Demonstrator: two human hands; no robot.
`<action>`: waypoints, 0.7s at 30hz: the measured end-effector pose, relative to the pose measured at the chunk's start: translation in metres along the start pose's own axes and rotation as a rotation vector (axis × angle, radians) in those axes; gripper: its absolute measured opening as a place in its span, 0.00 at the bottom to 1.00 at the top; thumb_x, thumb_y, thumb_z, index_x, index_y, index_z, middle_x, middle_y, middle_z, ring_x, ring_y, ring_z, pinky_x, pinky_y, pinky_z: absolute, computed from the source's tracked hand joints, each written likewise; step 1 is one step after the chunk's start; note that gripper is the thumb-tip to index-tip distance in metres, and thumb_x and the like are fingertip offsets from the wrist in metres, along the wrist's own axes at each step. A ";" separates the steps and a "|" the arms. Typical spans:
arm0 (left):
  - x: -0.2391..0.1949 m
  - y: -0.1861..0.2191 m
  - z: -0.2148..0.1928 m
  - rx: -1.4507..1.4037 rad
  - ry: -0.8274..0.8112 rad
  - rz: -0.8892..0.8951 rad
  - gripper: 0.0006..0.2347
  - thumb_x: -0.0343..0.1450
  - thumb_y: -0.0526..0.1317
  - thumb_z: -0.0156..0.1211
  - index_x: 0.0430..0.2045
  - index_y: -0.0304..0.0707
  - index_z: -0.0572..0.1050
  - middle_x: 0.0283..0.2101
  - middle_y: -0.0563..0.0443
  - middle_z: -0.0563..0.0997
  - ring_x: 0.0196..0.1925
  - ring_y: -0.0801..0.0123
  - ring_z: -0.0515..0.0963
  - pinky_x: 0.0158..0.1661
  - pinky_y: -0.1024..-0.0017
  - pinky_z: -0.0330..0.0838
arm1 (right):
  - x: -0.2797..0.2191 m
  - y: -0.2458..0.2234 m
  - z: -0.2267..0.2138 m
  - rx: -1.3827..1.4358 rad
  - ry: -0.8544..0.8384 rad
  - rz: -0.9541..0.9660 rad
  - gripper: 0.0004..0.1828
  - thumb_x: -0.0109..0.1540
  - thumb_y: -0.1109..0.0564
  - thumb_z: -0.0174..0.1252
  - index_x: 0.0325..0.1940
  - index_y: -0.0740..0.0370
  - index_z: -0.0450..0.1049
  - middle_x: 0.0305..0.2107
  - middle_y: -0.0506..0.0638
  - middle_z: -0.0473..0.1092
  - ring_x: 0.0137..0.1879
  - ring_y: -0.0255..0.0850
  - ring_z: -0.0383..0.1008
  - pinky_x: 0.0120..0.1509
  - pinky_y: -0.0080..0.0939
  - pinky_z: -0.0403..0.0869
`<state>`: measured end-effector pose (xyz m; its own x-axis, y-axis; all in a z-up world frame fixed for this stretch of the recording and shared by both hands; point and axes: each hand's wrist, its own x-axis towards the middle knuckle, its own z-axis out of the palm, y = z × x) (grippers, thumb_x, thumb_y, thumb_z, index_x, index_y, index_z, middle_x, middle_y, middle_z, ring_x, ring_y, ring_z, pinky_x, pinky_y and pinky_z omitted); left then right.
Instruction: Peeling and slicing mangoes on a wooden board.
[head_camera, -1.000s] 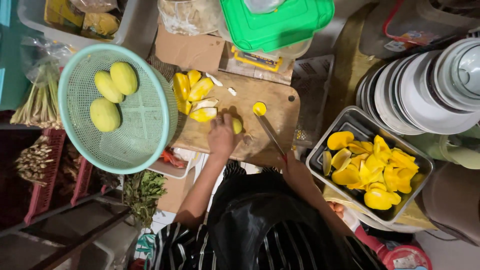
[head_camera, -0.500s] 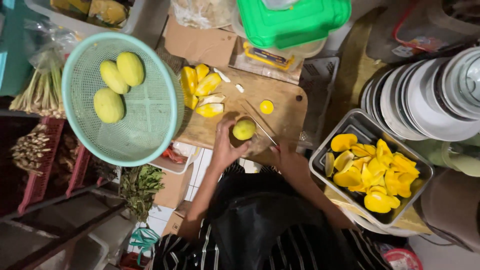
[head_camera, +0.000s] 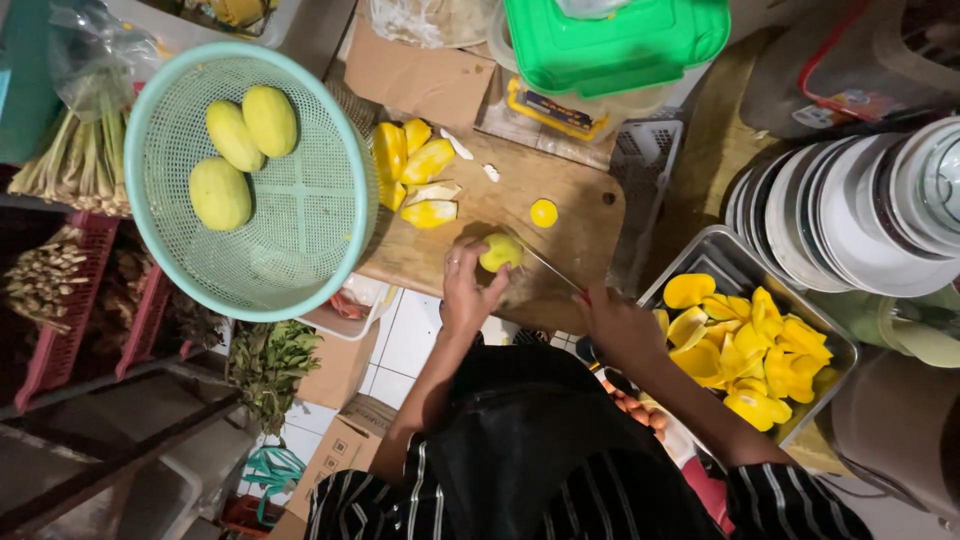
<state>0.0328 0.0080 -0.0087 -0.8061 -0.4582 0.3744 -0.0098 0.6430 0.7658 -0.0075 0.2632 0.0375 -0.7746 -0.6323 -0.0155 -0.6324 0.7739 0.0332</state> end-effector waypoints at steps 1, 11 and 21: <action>0.002 -0.009 0.001 -0.078 -0.067 0.013 0.19 0.62 0.37 0.75 0.44 0.41 0.74 0.48 0.46 0.77 0.53 0.47 0.79 0.53 0.55 0.75 | -0.001 0.001 0.011 0.023 -0.042 0.018 0.20 0.71 0.37 0.43 0.39 0.53 0.65 0.24 0.52 0.71 0.25 0.53 0.79 0.27 0.54 0.78; 0.002 0.013 -0.005 -0.076 0.031 0.129 0.13 0.65 0.32 0.71 0.41 0.40 0.78 0.47 0.47 0.77 0.49 0.51 0.80 0.51 0.57 0.77 | -0.007 -0.025 -0.019 -0.138 0.007 -0.093 0.19 0.70 0.37 0.42 0.36 0.50 0.62 0.24 0.43 0.67 0.21 0.43 0.78 0.25 0.43 0.77; -0.012 -0.007 0.024 -0.084 0.117 0.168 0.16 0.61 0.31 0.71 0.43 0.36 0.77 0.49 0.41 0.75 0.53 0.45 0.78 0.53 0.53 0.73 | -0.009 -0.033 0.009 -0.210 0.050 -0.157 0.10 0.64 0.48 0.48 0.29 0.50 0.66 0.23 0.41 0.65 0.20 0.37 0.74 0.20 0.36 0.70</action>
<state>0.0278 0.0239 -0.0310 -0.7183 -0.4197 0.5550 0.1728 0.6651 0.7265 0.0202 0.2438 0.0280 -0.6626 -0.7489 0.0128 -0.7248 0.6454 0.2411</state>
